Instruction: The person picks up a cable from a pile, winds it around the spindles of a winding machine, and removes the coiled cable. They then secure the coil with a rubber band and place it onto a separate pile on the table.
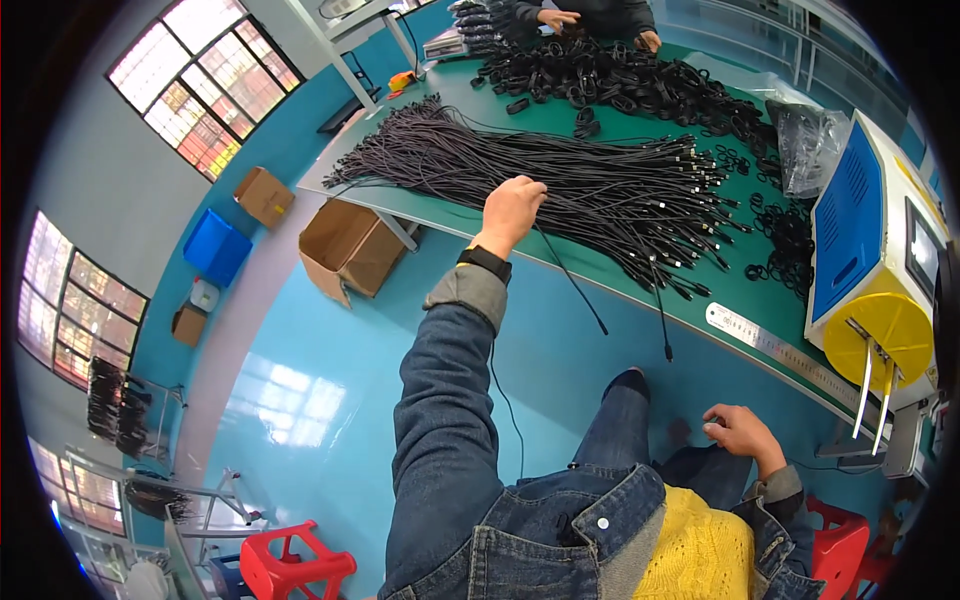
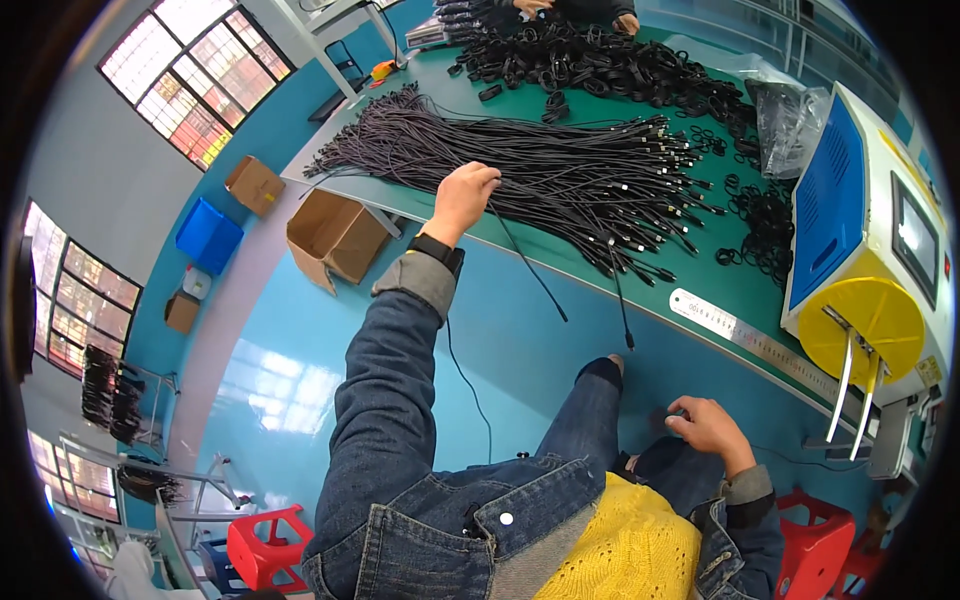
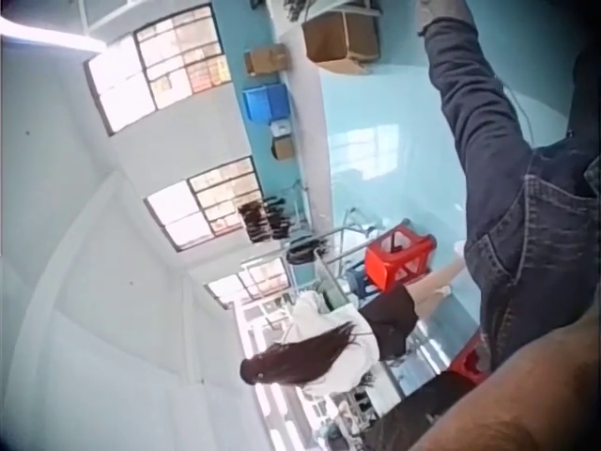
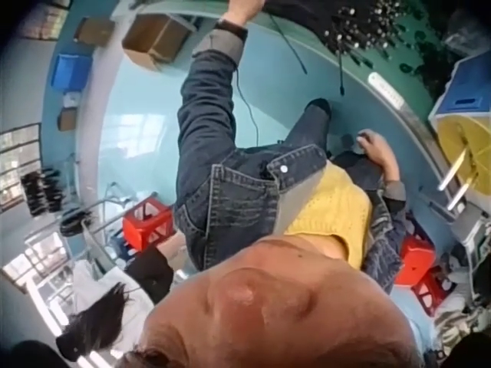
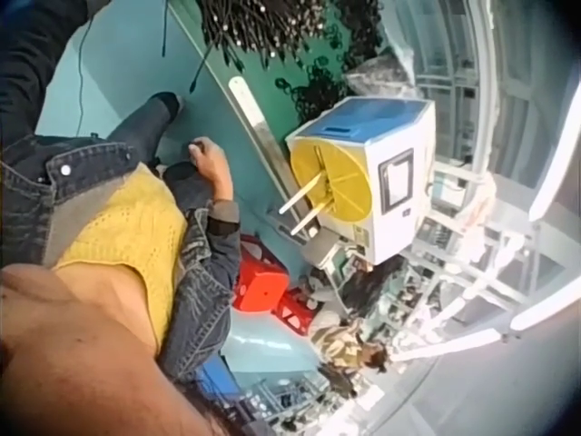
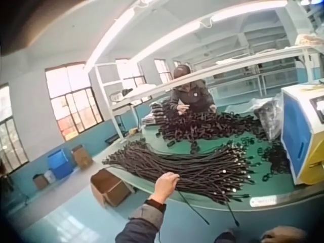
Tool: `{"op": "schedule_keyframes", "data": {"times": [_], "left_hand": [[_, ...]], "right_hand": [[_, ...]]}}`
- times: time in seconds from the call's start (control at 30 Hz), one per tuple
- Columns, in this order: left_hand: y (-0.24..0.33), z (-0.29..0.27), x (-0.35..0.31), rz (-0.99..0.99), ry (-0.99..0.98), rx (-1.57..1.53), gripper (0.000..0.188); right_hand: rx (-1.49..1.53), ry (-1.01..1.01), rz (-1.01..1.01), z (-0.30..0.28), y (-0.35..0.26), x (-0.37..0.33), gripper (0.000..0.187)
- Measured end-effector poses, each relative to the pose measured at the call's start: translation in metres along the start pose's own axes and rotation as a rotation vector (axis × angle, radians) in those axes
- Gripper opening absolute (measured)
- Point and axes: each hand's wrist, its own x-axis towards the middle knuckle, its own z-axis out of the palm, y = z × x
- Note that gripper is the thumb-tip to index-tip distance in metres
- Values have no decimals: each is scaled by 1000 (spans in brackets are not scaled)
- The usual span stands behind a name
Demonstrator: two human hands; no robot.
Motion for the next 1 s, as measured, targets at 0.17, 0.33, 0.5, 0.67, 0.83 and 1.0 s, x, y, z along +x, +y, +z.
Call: {"op": "schedule_keyframes", "data": {"times": [0.17,0.33,0.5,0.67,0.83,1.0], "left_hand": [[-7,21,42,-173,-585,-220,24],[-63,54,68,-71,-214,120,36],[-75,71,91,-139,-439,504,34],[-88,49,111,-70,-679,419,23],[-110,8,140,114,-146,445,15],[-96,3,108,99,204,219,15]], "right_hand": [[-1,36,99,-5,6,0,26],[68,17,196,-12,9,10,26],[1,50,153,-20,6,24,26],[-33,-24,-74,-55,-74,39,27],[-12,70,-243,-87,-121,62,27],[3,226,-305,-95,-134,85,26]]}}
